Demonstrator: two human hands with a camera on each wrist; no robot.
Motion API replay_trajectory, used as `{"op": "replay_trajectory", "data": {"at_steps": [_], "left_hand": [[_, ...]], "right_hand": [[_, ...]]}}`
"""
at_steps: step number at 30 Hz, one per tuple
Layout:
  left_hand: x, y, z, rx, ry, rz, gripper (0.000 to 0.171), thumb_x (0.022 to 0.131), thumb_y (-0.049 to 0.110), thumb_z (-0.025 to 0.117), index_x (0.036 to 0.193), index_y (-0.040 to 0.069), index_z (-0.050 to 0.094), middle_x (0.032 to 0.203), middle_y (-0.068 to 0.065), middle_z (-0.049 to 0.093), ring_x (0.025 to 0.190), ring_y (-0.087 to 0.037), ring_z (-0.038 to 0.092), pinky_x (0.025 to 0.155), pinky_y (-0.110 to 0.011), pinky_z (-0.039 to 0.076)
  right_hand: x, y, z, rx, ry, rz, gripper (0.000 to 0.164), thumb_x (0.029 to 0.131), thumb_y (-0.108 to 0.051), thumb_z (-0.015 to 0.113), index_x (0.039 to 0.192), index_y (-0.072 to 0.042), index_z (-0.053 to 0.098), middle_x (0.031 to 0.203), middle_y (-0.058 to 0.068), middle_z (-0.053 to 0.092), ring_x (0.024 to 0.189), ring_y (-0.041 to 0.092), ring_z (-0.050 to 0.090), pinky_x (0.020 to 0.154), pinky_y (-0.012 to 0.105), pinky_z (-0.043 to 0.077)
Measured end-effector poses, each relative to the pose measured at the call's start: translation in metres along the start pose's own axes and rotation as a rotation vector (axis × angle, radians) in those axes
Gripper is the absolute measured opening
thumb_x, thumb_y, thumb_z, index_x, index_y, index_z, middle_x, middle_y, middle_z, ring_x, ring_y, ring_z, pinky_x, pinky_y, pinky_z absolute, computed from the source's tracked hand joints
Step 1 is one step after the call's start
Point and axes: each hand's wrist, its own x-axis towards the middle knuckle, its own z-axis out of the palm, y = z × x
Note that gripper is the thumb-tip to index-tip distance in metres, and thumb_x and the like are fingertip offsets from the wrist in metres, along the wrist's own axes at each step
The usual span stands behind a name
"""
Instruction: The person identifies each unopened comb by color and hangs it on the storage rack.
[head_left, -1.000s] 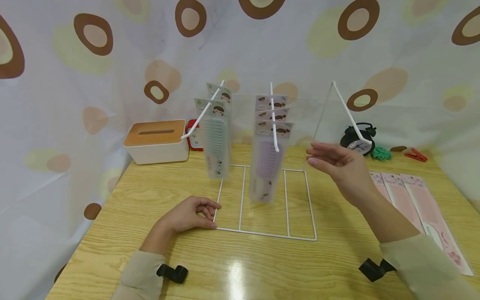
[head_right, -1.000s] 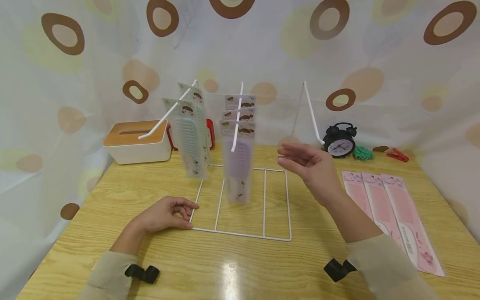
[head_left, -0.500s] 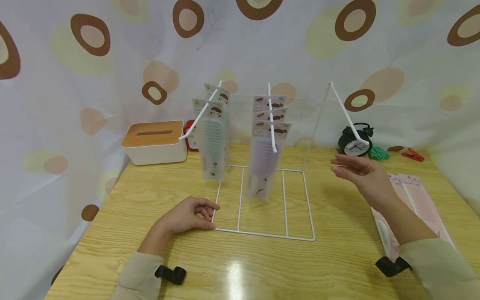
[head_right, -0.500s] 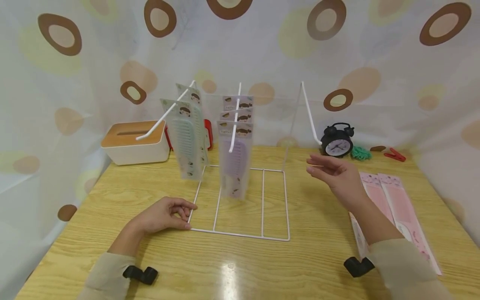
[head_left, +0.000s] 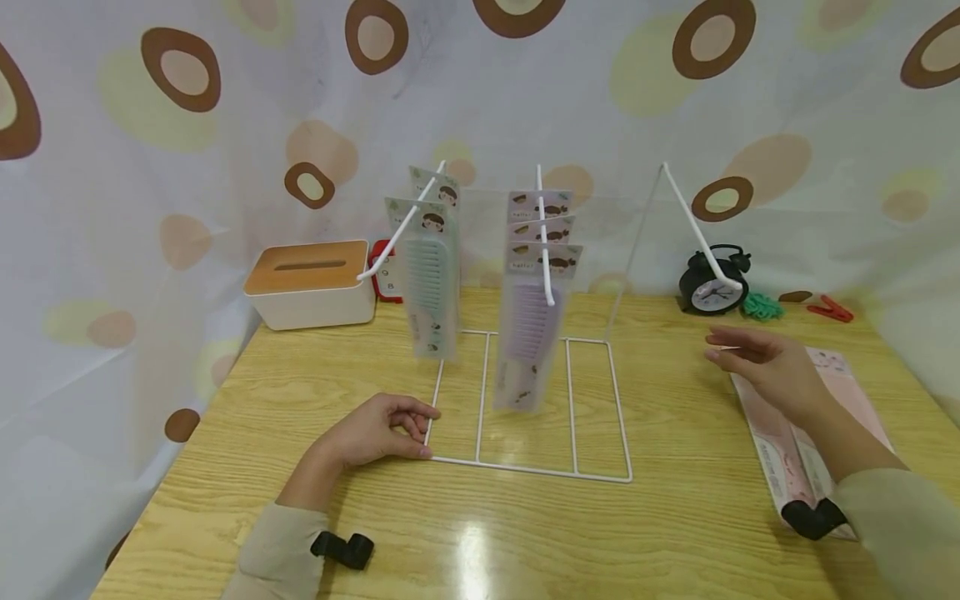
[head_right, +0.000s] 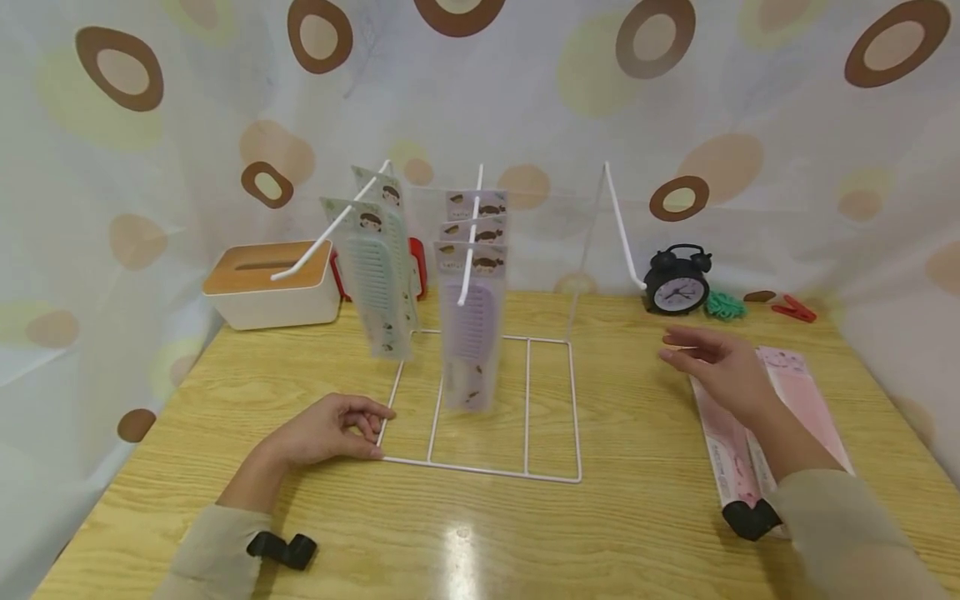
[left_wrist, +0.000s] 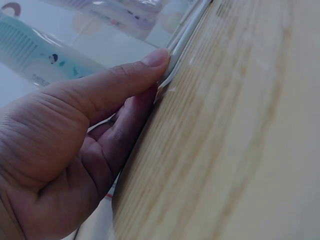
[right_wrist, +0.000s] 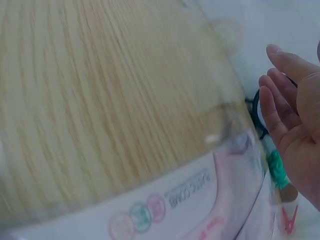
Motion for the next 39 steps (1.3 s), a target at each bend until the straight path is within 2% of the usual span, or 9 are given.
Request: {"op": "replay_trajectory", "data": {"at_steps": [5, 9, 13, 16, 21, 28, 31, 35, 39], "left_hand": [[0.0, 0.0, 0.0, 0.022, 0.005, -0.01, 0.052, 0.081, 0.015, 0.084, 0.127, 0.001, 0.065, 0.094, -0.007, 0.066, 0.084, -0.015, 0.063, 0.078, -0.024, 0.052], [0.0, 0.001, 0.0, 0.027, 0.013, -0.028, 0.052, 0.081, 0.015, 0.084, 0.127, 0.004, 0.065, 0.094, -0.005, 0.066, 0.084, -0.016, 0.063, 0.079, -0.025, 0.052], [-0.001, 0.002, 0.0, 0.02, 0.015, -0.03, 0.052, 0.081, 0.014, 0.084, 0.128, 0.002, 0.064, 0.093, -0.007, 0.065, 0.083, -0.016, 0.063, 0.078, -0.025, 0.052], [-0.001, 0.002, -0.001, 0.011, 0.01, -0.025, 0.052, 0.081, 0.012, 0.083, 0.128, 0.0, 0.064, 0.094, -0.009, 0.065, 0.083, -0.016, 0.063, 0.077, -0.025, 0.052], [-0.001, 0.001, 0.0, -0.005, 0.0, -0.03, 0.051, 0.082, 0.01, 0.083, 0.128, -0.002, 0.063, 0.094, -0.011, 0.064, 0.083, -0.016, 0.062, 0.076, -0.024, 0.052], [-0.001, 0.0, 0.001, -0.017, 0.006, -0.023, 0.051, 0.081, 0.009, 0.083, 0.127, -0.003, 0.063, 0.095, -0.011, 0.064, 0.083, -0.017, 0.062, 0.075, -0.024, 0.052], [0.0, -0.001, 0.001, -0.016, 0.007, -0.023, 0.051, 0.081, 0.009, 0.083, 0.127, -0.002, 0.063, 0.094, -0.011, 0.064, 0.083, -0.016, 0.062, 0.076, -0.024, 0.052], [0.0, -0.001, 0.001, -0.01, 0.006, -0.022, 0.051, 0.081, 0.009, 0.083, 0.127, -0.002, 0.064, 0.094, -0.011, 0.064, 0.083, -0.017, 0.062, 0.076, -0.024, 0.052], [-0.001, -0.002, 0.0, 0.003, 0.01, -0.021, 0.051, 0.081, 0.011, 0.083, 0.127, -0.001, 0.064, 0.095, -0.011, 0.064, 0.084, -0.017, 0.062, 0.077, -0.024, 0.052]], "right_hand": [[0.003, 0.021, -0.009, -0.103, -0.005, 0.05, 0.058, 0.097, -0.037, 0.065, 0.145, -0.007, 0.051, 0.108, -0.037, 0.061, 0.092, -0.015, 0.057, 0.073, 0.013, 0.052], [0.006, 0.029, -0.014, -0.287, -0.003, 0.054, 0.052, 0.101, -0.035, 0.06, 0.144, -0.007, 0.053, 0.121, -0.009, 0.067, 0.093, -0.003, 0.052, 0.069, 0.013, 0.045], [0.01, 0.03, -0.019, -0.425, -0.025, 0.061, 0.055, 0.1, -0.035, 0.061, 0.144, -0.004, 0.051, 0.134, 0.029, 0.054, 0.103, 0.027, 0.054, 0.072, 0.025, 0.043], [0.013, 0.031, -0.023, -0.449, -0.087, 0.088, 0.07, 0.097, -0.044, 0.063, 0.149, -0.003, 0.043, 0.14, 0.036, 0.045, 0.108, 0.043, 0.053, 0.078, 0.04, 0.046], [0.018, 0.031, -0.025, -0.48, -0.199, 0.127, 0.09, 0.091, -0.058, 0.066, 0.155, -0.004, 0.032, 0.145, 0.04, 0.036, 0.113, 0.05, 0.052, 0.088, 0.061, 0.045], [0.019, 0.027, -0.02, -0.456, -0.191, 0.121, 0.09, 0.087, -0.058, 0.07, 0.152, -0.004, 0.038, 0.14, 0.035, 0.045, 0.116, 0.049, 0.049, 0.089, 0.062, 0.044], [0.016, 0.027, -0.018, -0.389, -0.11, 0.105, 0.079, 0.089, -0.051, 0.072, 0.148, -0.004, 0.045, 0.131, 0.029, 0.053, 0.11, 0.034, 0.053, 0.087, 0.042, 0.051], [0.009, 0.025, -0.016, -0.288, 0.017, 0.13, 0.067, 0.091, -0.049, 0.07, 0.141, -0.007, 0.054, 0.11, 0.001, 0.058, 0.09, 0.004, 0.05, 0.066, 0.015, 0.046], [-0.001, 0.011, -0.018, -0.214, 0.06, 0.164, 0.067, 0.09, -0.053, 0.068, 0.139, -0.009, 0.056, 0.098, -0.025, 0.054, 0.088, -0.01, 0.047, 0.068, 0.01, 0.044]]}}
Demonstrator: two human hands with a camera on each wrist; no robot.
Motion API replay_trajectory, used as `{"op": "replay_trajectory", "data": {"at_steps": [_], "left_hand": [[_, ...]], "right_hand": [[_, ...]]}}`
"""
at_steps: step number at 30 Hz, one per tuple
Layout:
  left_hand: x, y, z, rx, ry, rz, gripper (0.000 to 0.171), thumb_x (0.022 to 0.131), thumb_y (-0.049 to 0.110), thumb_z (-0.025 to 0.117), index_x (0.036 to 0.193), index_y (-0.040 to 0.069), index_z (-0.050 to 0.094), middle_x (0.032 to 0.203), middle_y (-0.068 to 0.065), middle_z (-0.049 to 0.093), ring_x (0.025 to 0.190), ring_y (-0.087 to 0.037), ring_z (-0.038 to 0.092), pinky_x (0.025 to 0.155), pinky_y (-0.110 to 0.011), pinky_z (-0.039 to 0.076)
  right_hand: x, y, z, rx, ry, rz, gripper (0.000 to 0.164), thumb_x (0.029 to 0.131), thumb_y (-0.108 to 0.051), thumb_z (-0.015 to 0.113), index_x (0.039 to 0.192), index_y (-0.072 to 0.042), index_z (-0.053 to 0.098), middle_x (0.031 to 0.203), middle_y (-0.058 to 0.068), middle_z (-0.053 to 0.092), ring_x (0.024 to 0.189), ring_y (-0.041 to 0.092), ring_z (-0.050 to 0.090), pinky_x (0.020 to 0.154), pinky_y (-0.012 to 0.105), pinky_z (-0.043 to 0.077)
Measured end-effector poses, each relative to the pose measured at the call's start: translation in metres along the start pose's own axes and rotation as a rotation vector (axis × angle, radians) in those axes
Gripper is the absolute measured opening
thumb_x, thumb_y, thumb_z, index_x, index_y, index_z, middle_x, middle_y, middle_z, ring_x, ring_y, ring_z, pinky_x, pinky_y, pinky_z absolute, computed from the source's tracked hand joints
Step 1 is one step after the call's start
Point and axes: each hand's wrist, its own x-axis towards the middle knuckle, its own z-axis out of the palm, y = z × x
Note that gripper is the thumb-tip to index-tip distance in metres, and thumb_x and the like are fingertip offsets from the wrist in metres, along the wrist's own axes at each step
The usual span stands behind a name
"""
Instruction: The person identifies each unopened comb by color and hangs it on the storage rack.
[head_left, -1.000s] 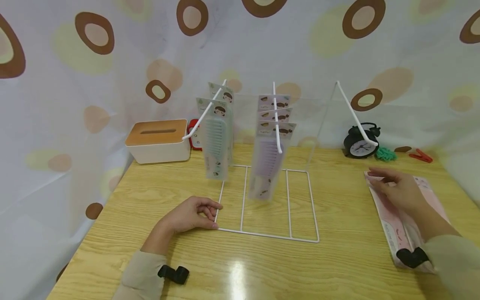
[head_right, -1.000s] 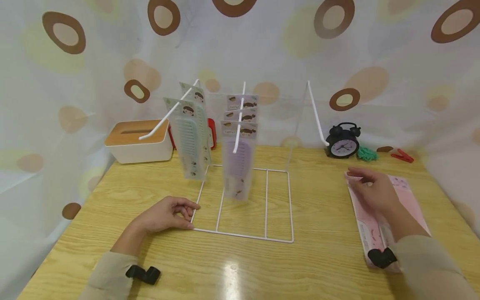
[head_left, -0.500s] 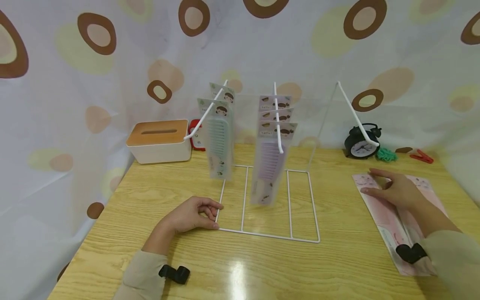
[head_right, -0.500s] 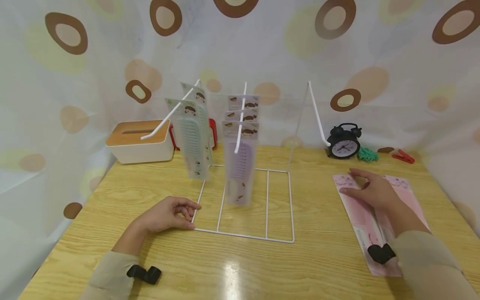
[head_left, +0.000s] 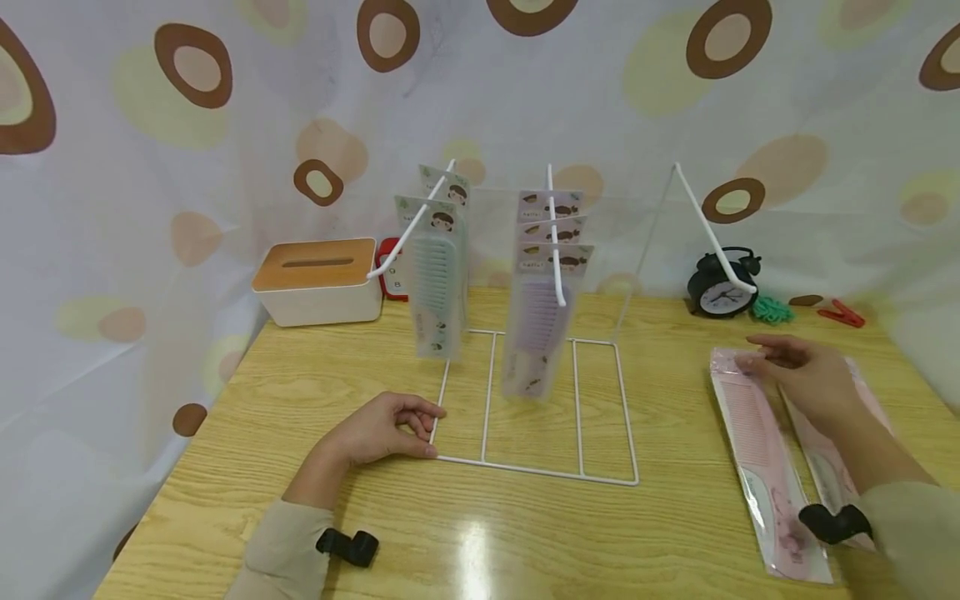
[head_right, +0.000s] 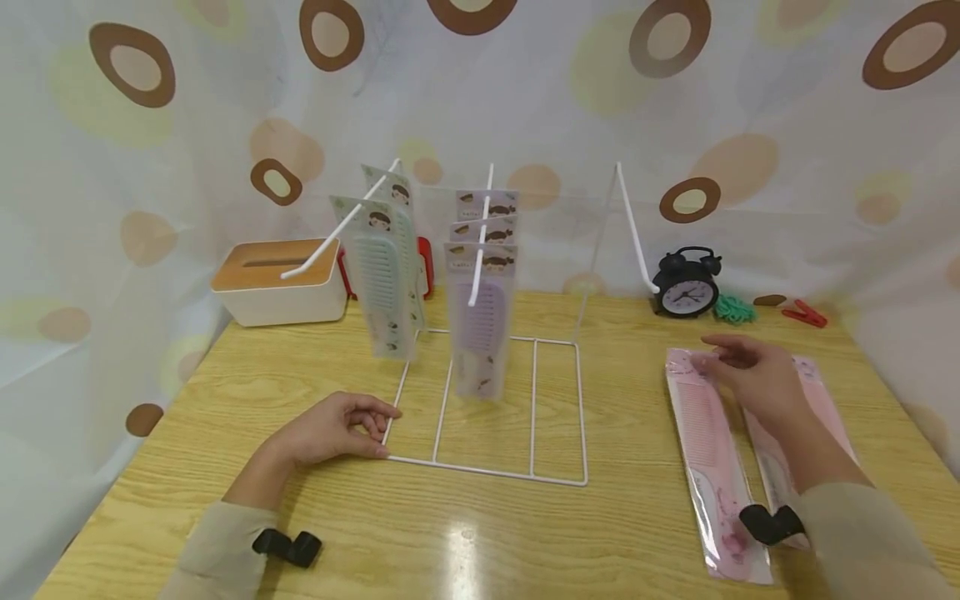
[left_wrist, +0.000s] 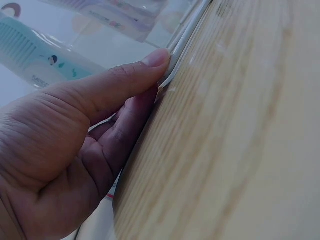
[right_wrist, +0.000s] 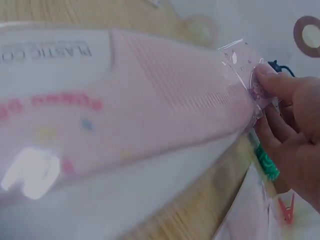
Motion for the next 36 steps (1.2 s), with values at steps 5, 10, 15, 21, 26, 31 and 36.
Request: {"op": "replay_trajectory", "data": {"at_steps": [5, 10, 15, 21, 26, 31, 36], "left_hand": [[0.0, 0.0, 0.0, 0.007, -0.001, 0.005, 0.051, 0.081, 0.012, 0.083, 0.126, -0.001, 0.064, 0.095, -0.009, 0.065, 0.084, -0.015, 0.063, 0.077, -0.024, 0.052], [-0.001, 0.001, 0.0, 0.006, -0.002, -0.001, 0.051, 0.081, 0.012, 0.083, 0.127, -0.001, 0.064, 0.095, -0.009, 0.065, 0.084, -0.016, 0.063, 0.078, -0.024, 0.052], [-0.001, 0.002, 0.001, 0.008, 0.0, 0.0, 0.051, 0.081, 0.011, 0.083, 0.127, -0.002, 0.064, 0.094, -0.011, 0.064, 0.084, -0.018, 0.062, 0.077, -0.024, 0.052], [-0.001, 0.002, 0.001, 0.009, 0.0, 0.0, 0.051, 0.081, 0.011, 0.083, 0.126, -0.002, 0.064, 0.094, -0.011, 0.064, 0.085, -0.018, 0.062, 0.077, -0.023, 0.052], [-0.002, 0.003, -0.001, -0.001, 0.004, 0.0, 0.051, 0.081, 0.009, 0.083, 0.126, -0.003, 0.064, 0.096, -0.012, 0.064, 0.085, -0.018, 0.062, 0.076, -0.023, 0.052], [-0.002, 0.003, 0.0, -0.007, -0.001, 0.003, 0.051, 0.081, 0.009, 0.083, 0.127, -0.004, 0.063, 0.096, -0.013, 0.064, 0.085, -0.018, 0.062, 0.076, -0.024, 0.053], [-0.001, 0.004, 0.001, -0.006, -0.004, 0.007, 0.052, 0.081, 0.01, 0.083, 0.127, -0.003, 0.063, 0.095, -0.011, 0.065, 0.084, -0.017, 0.062, 0.076, -0.024, 0.052]], "right_hand": [[-0.024, -0.024, -0.013, 0.072, 0.014, -0.004, 0.053, 0.092, -0.05, 0.068, 0.135, -0.02, 0.059, 0.099, -0.032, 0.053, 0.093, -0.008, 0.045, 0.07, 0.008, 0.042], [-0.043, -0.052, -0.02, 0.609, -0.034, -0.131, 0.038, 0.099, -0.011, 0.063, 0.135, -0.021, 0.059, 0.104, -0.02, 0.07, 0.093, -0.004, 0.063, 0.073, 0.011, 0.052], [-0.058, -0.077, -0.02, 1.042, -0.105, -0.249, 0.053, 0.094, 0.016, 0.054, 0.14, -0.011, 0.055, 0.106, 0.003, 0.076, 0.093, 0.011, 0.073, 0.077, 0.019, 0.057], [-0.077, -0.104, -0.022, 1.16, -0.144, -0.388, 0.058, 0.093, 0.025, 0.042, 0.144, -0.002, 0.046, 0.105, 0.012, 0.076, 0.092, 0.019, 0.074, 0.078, 0.023, 0.058], [-0.088, -0.132, -0.02, 1.302, -0.185, -0.521, 0.062, 0.09, 0.032, 0.035, 0.145, 0.005, 0.041, 0.101, 0.021, 0.075, 0.093, 0.027, 0.074, 0.082, 0.028, 0.058], [-0.094, -0.164, -0.017, 1.477, -0.25, -0.702, 0.058, 0.086, 0.036, 0.03, 0.139, 0.016, 0.042, 0.1, 0.032, 0.071, 0.095, 0.037, 0.072, 0.085, 0.034, 0.058], [-0.102, -0.194, -0.018, 1.558, -0.21, -0.765, 0.054, 0.083, 0.038, 0.039, 0.132, 0.019, 0.048, 0.098, 0.035, 0.07, 0.092, 0.04, 0.072, 0.082, 0.037, 0.059]]}}
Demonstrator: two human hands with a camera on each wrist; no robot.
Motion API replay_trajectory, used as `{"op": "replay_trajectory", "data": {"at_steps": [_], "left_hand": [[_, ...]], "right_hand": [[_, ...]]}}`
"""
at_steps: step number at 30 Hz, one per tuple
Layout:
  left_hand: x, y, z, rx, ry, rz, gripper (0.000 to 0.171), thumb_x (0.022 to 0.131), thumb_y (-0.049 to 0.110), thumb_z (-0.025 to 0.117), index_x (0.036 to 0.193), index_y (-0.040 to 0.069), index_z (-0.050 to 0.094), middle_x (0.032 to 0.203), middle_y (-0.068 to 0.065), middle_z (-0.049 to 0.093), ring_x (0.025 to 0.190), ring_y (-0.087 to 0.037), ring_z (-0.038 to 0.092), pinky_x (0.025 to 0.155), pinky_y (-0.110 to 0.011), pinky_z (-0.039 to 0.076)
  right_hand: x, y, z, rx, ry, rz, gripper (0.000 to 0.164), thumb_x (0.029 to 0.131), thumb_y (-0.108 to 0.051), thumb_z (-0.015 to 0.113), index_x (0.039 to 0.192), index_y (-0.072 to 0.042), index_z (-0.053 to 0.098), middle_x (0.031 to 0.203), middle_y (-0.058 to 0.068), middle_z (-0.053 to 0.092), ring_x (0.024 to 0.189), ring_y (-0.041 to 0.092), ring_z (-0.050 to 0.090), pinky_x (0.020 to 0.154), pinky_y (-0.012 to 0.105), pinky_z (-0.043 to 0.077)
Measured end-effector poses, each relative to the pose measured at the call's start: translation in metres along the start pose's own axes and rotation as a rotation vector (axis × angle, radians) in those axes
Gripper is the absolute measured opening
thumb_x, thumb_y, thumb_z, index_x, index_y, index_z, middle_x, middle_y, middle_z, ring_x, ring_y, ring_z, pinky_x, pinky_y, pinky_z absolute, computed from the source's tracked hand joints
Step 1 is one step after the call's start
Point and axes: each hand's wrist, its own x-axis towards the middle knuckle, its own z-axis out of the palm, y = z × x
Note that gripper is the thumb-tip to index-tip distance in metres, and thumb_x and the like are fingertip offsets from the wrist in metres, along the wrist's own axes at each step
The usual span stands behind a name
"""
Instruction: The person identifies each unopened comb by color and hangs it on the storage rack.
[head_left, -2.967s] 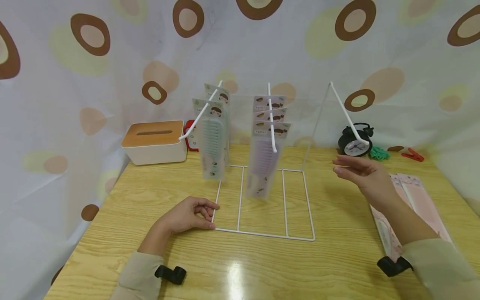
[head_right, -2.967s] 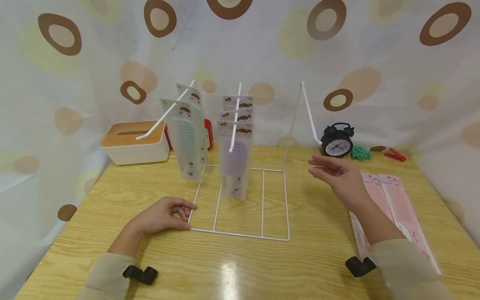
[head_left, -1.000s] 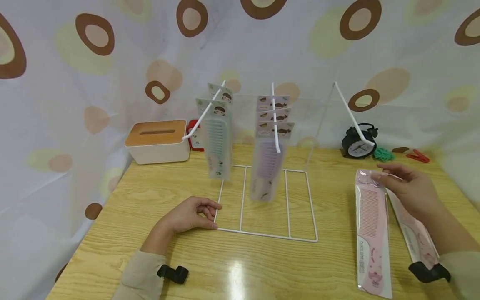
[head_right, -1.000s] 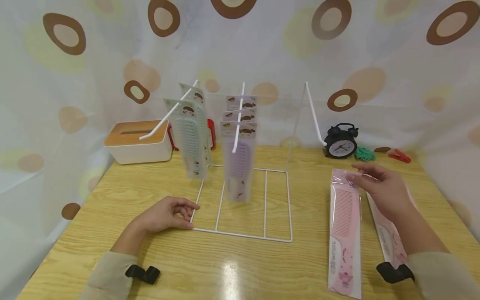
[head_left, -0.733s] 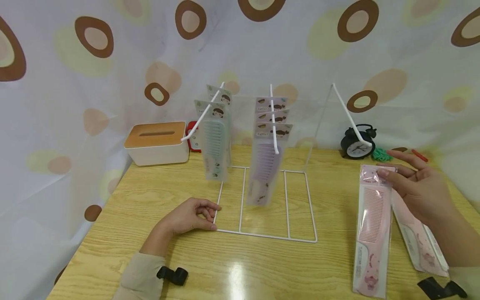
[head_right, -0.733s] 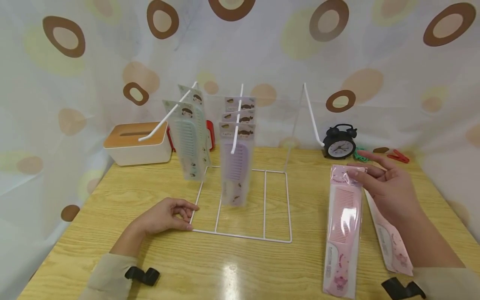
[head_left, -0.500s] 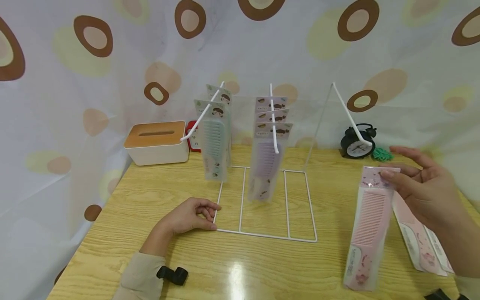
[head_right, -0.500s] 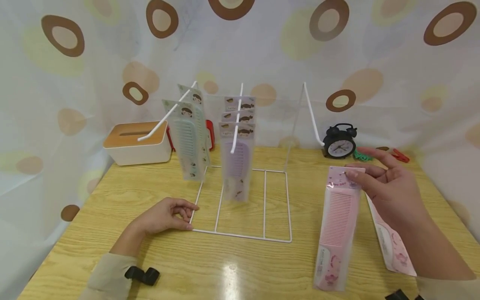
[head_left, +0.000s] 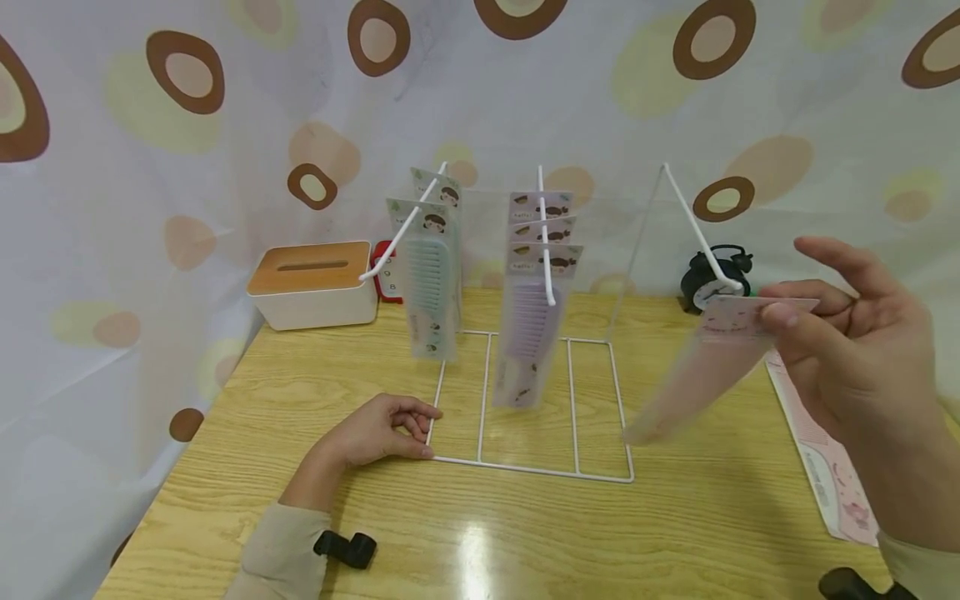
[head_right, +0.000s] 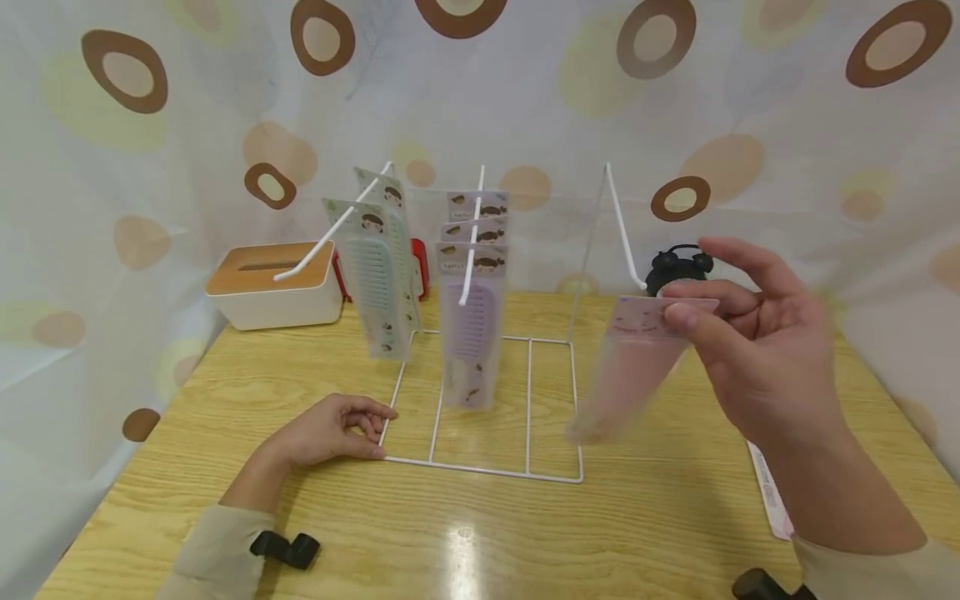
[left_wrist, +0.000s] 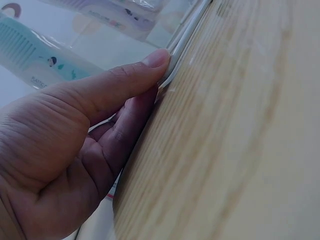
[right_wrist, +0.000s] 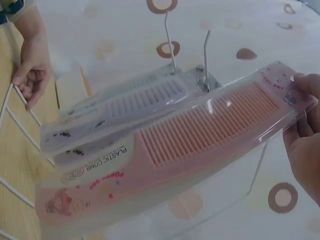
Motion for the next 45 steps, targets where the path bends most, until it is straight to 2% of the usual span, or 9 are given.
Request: {"op": "replay_trajectory", "data": {"at_steps": [4, 7, 12, 20, 24, 31, 38, 43, 45], "left_hand": [[0.0, 0.0, 0.0, 0.004, 0.004, 0.001, 0.052, 0.081, 0.011, 0.083, 0.127, -0.002, 0.064, 0.094, -0.01, 0.064, 0.083, -0.016, 0.062, 0.077, -0.024, 0.052], [0.001, -0.001, 0.0, 0.007, 0.005, 0.0, 0.051, 0.082, 0.011, 0.083, 0.127, -0.002, 0.064, 0.094, -0.01, 0.064, 0.083, -0.016, 0.062, 0.077, -0.024, 0.052], [0.001, -0.001, 0.0, 0.014, 0.001, 0.0, 0.051, 0.082, 0.013, 0.083, 0.127, -0.001, 0.064, 0.095, -0.01, 0.064, 0.083, -0.015, 0.062, 0.077, -0.024, 0.052], [0.002, -0.001, -0.001, 0.018, 0.015, -0.014, 0.051, 0.081, 0.015, 0.084, 0.127, 0.004, 0.066, 0.094, -0.005, 0.065, 0.084, -0.017, 0.062, 0.078, -0.025, 0.052], [0.001, -0.001, -0.001, 0.021, 0.016, -0.014, 0.051, 0.081, 0.015, 0.084, 0.127, 0.003, 0.065, 0.094, -0.006, 0.065, 0.084, -0.017, 0.062, 0.078, -0.025, 0.051], [0.001, -0.002, -0.001, 0.012, -0.001, 0.003, 0.051, 0.082, 0.012, 0.083, 0.127, -0.001, 0.064, 0.095, -0.009, 0.065, 0.083, -0.016, 0.062, 0.077, -0.024, 0.052], [0.002, -0.001, -0.001, 0.016, 0.009, 0.002, 0.05, 0.081, 0.011, 0.083, 0.126, -0.001, 0.065, 0.094, -0.009, 0.064, 0.083, -0.015, 0.062, 0.077, -0.023, 0.052], [0.002, -0.001, 0.0, 0.014, 0.004, 0.004, 0.05, 0.081, 0.01, 0.083, 0.126, -0.002, 0.065, 0.096, -0.011, 0.065, 0.084, -0.016, 0.062, 0.077, -0.023, 0.051], [0.002, -0.001, 0.0, 0.018, 0.005, 0.003, 0.051, 0.081, 0.011, 0.084, 0.126, -0.002, 0.065, 0.096, -0.011, 0.065, 0.084, -0.017, 0.062, 0.077, -0.023, 0.051]], "right_hand": [[0.005, 0.0, 0.018, -0.054, 0.1, -0.022, 0.052, 0.083, 0.038, 0.041, 0.13, 0.018, 0.051, 0.096, 0.034, 0.071, 0.091, 0.039, 0.073, 0.083, 0.037, 0.059], [0.007, 0.002, 0.024, -0.107, 0.15, -0.004, 0.049, 0.085, 0.036, 0.04, 0.129, 0.017, 0.053, 0.095, 0.031, 0.072, 0.093, 0.036, 0.073, 0.088, 0.036, 0.058], [0.007, 0.003, 0.022, -0.138, 0.158, 0.022, 0.044, 0.088, 0.032, 0.04, 0.127, 0.016, 0.055, 0.091, 0.028, 0.073, 0.095, 0.034, 0.073, 0.093, 0.034, 0.055], [0.016, 0.006, 0.019, -0.146, 0.15, 0.028, 0.04, 0.089, 0.032, 0.04, 0.121, 0.017, 0.058, 0.092, 0.029, 0.073, 0.094, 0.035, 0.074, 0.089, 0.033, 0.057], [0.022, 0.011, 0.012, -0.186, 0.171, 0.058, 0.039, 0.09, 0.029, 0.043, 0.123, 0.015, 0.057, 0.095, 0.027, 0.074, 0.097, 0.032, 0.073, 0.086, 0.03, 0.057], [0.038, 0.019, 0.002, -0.215, 0.331, 0.116, 0.037, 0.089, 0.024, 0.054, 0.122, 0.008, 0.061, 0.096, 0.019, 0.075, 0.095, 0.024, 0.073, 0.081, 0.025, 0.058], [0.066, 0.027, -0.015, -0.255, 0.392, 0.187, 0.034, 0.087, 0.015, 0.065, 0.12, 0.003, 0.064, 0.095, 0.013, 0.076, 0.092, 0.017, 0.074, 0.077, 0.021, 0.058], [0.082, 0.03, -0.034, -0.237, 0.443, 0.243, 0.033, 0.086, 0.011, 0.068, 0.118, 0.002, 0.066, 0.098, 0.01, 0.077, 0.094, 0.016, 0.074, 0.078, 0.023, 0.058], [0.086, 0.031, -0.039, -0.266, 0.465, 0.26, 0.034, 0.085, 0.009, 0.07, 0.117, -0.001, 0.066, 0.096, 0.008, 0.076, 0.092, 0.015, 0.075, 0.077, 0.023, 0.058]]}}
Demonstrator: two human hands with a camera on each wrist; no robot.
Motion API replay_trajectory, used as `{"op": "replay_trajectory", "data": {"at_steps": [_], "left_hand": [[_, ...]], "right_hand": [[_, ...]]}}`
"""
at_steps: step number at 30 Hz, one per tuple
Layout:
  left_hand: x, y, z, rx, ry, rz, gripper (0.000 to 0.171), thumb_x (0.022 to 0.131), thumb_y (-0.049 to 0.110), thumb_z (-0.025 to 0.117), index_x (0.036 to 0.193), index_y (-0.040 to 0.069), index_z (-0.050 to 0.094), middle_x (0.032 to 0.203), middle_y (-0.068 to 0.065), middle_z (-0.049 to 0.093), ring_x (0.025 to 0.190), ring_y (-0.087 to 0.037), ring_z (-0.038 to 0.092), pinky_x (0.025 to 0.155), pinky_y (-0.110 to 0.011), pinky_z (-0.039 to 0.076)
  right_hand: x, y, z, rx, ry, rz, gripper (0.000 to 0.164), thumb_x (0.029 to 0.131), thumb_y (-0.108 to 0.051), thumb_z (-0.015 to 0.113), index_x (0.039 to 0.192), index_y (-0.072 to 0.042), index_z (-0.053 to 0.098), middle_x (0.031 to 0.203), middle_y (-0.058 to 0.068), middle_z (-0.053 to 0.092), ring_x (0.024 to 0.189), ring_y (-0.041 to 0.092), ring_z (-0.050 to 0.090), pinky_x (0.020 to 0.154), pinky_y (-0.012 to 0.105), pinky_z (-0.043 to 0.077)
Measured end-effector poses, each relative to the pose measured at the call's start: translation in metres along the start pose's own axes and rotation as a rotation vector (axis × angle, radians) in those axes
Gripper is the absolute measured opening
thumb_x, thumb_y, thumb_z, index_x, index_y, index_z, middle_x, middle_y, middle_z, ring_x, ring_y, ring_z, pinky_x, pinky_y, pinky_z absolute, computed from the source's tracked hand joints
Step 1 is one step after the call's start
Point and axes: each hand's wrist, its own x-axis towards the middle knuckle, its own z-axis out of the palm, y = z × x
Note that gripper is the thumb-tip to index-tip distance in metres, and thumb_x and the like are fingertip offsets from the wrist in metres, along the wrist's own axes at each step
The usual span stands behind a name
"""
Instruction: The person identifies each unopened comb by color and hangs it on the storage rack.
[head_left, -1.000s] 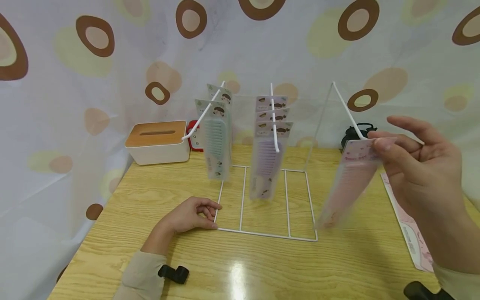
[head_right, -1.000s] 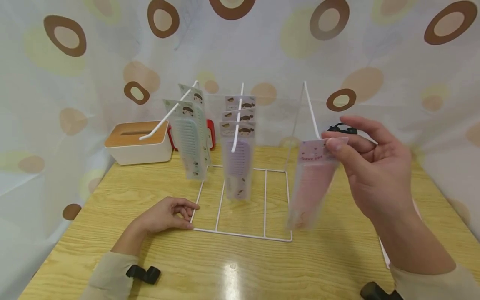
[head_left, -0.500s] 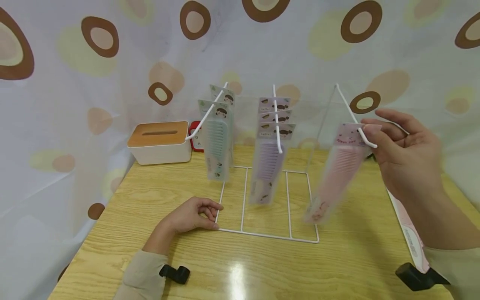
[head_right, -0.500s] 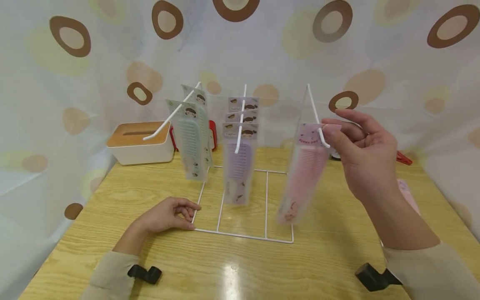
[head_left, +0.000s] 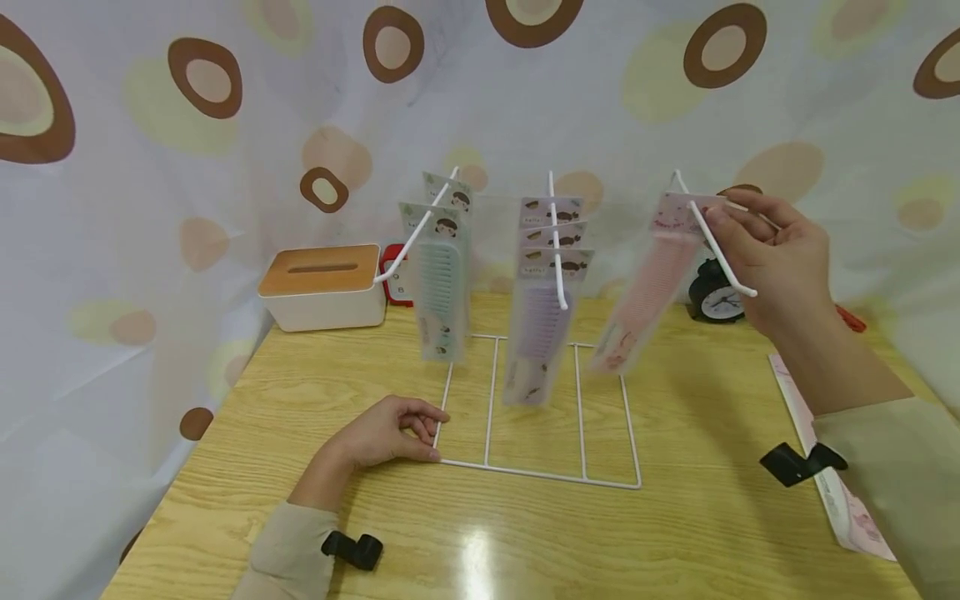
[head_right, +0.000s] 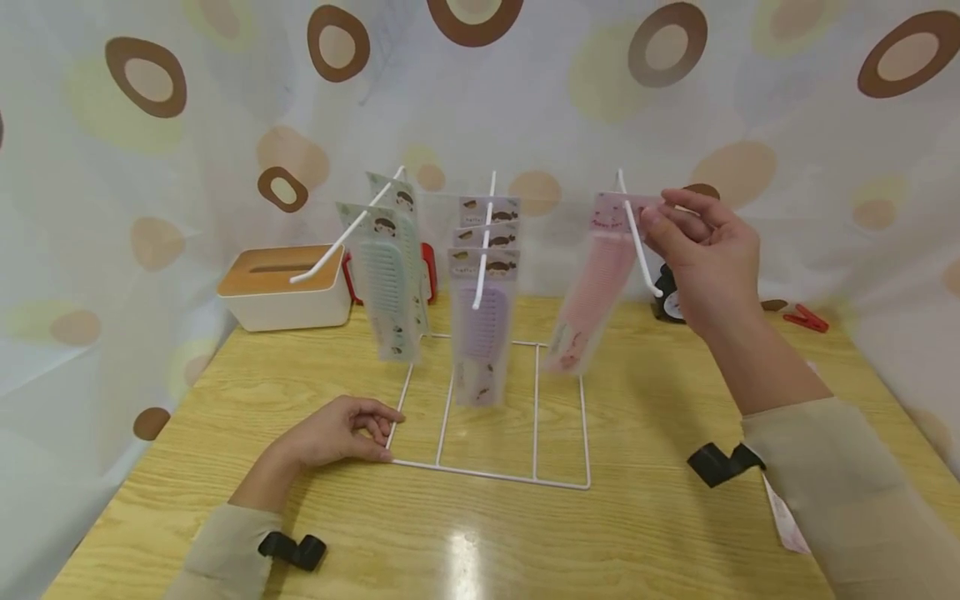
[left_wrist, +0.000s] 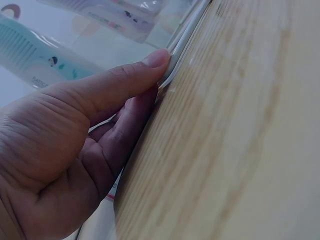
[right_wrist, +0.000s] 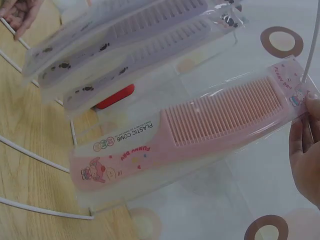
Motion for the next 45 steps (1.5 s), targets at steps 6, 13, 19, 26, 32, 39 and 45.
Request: {"op": "replay_trajectory", "data": {"at_steps": [6, 13, 19, 26, 32, 39, 45], "left_hand": [[0.0, -0.001, 0.001, 0.007, 0.006, -0.009, 0.05, 0.081, 0.011, 0.084, 0.126, -0.001, 0.065, 0.095, -0.01, 0.065, 0.084, -0.016, 0.061, 0.077, -0.023, 0.051], [-0.002, -0.002, 0.002, 0.011, 0.002, -0.002, 0.051, 0.081, 0.012, 0.084, 0.126, -0.001, 0.065, 0.094, -0.01, 0.065, 0.084, -0.017, 0.062, 0.078, -0.023, 0.051], [-0.002, -0.004, 0.001, 0.015, 0.008, -0.004, 0.05, 0.081, 0.012, 0.084, 0.126, 0.0, 0.065, 0.095, -0.011, 0.065, 0.084, -0.017, 0.062, 0.078, -0.023, 0.051], [-0.002, -0.003, 0.0, 0.012, 0.005, -0.006, 0.051, 0.081, 0.012, 0.084, 0.127, -0.001, 0.065, 0.095, -0.01, 0.065, 0.083, -0.015, 0.062, 0.077, -0.023, 0.051], [-0.001, -0.004, -0.001, 0.011, 0.011, -0.016, 0.05, 0.081, 0.014, 0.084, 0.126, 0.002, 0.065, 0.094, -0.007, 0.065, 0.083, -0.014, 0.063, 0.077, -0.024, 0.052], [0.0, -0.002, 0.0, 0.006, 0.009, -0.008, 0.05, 0.081, 0.012, 0.084, 0.126, 0.0, 0.065, 0.094, -0.009, 0.065, 0.084, -0.016, 0.062, 0.077, -0.024, 0.052], [0.001, -0.001, 0.001, 0.005, 0.009, -0.015, 0.05, 0.081, 0.01, 0.084, 0.125, -0.001, 0.065, 0.094, -0.011, 0.065, 0.084, -0.017, 0.062, 0.076, -0.023, 0.051]], "right_hand": [[0.012, 0.002, -0.003, -0.118, 0.041, -0.023, 0.037, 0.081, 0.003, 0.078, 0.116, -0.005, 0.067, 0.093, 0.003, 0.077, 0.086, 0.014, 0.075, 0.072, 0.023, 0.059], [0.013, 0.002, -0.009, -0.192, -0.028, -0.045, 0.035, 0.084, 0.002, 0.076, 0.117, -0.005, 0.069, 0.092, 0.003, 0.076, 0.083, 0.012, 0.074, 0.074, 0.021, 0.058], [0.012, -0.002, -0.031, -0.271, -0.18, 0.022, 0.039, 0.093, 0.002, 0.066, 0.131, -0.005, 0.061, 0.102, 0.003, 0.074, 0.095, 0.012, 0.072, 0.082, 0.021, 0.057], [0.009, -0.004, -0.076, -0.738, -0.221, 0.075, 0.052, 0.095, -0.015, 0.068, 0.145, -0.017, 0.053, 0.108, -0.015, 0.074, 0.099, -0.003, 0.068, 0.076, 0.012, 0.053], [0.007, 0.002, -0.115, -0.992, -0.247, 0.084, 0.056, 0.099, -0.019, 0.062, 0.152, -0.016, 0.043, 0.11, -0.028, 0.068, 0.094, -0.005, 0.068, 0.078, 0.012, 0.052], [0.002, 0.009, -0.161, -1.082, -0.233, 0.078, 0.052, 0.098, -0.012, 0.064, 0.147, -0.014, 0.049, 0.108, -0.031, 0.068, 0.093, -0.009, 0.067, 0.075, 0.013, 0.053], [-0.006, 0.018, -0.21, -1.069, -0.23, 0.021, 0.047, 0.094, 0.0, 0.066, 0.134, -0.023, 0.061, 0.106, -0.03, 0.069, 0.091, -0.011, 0.067, 0.074, 0.01, 0.052]]}}
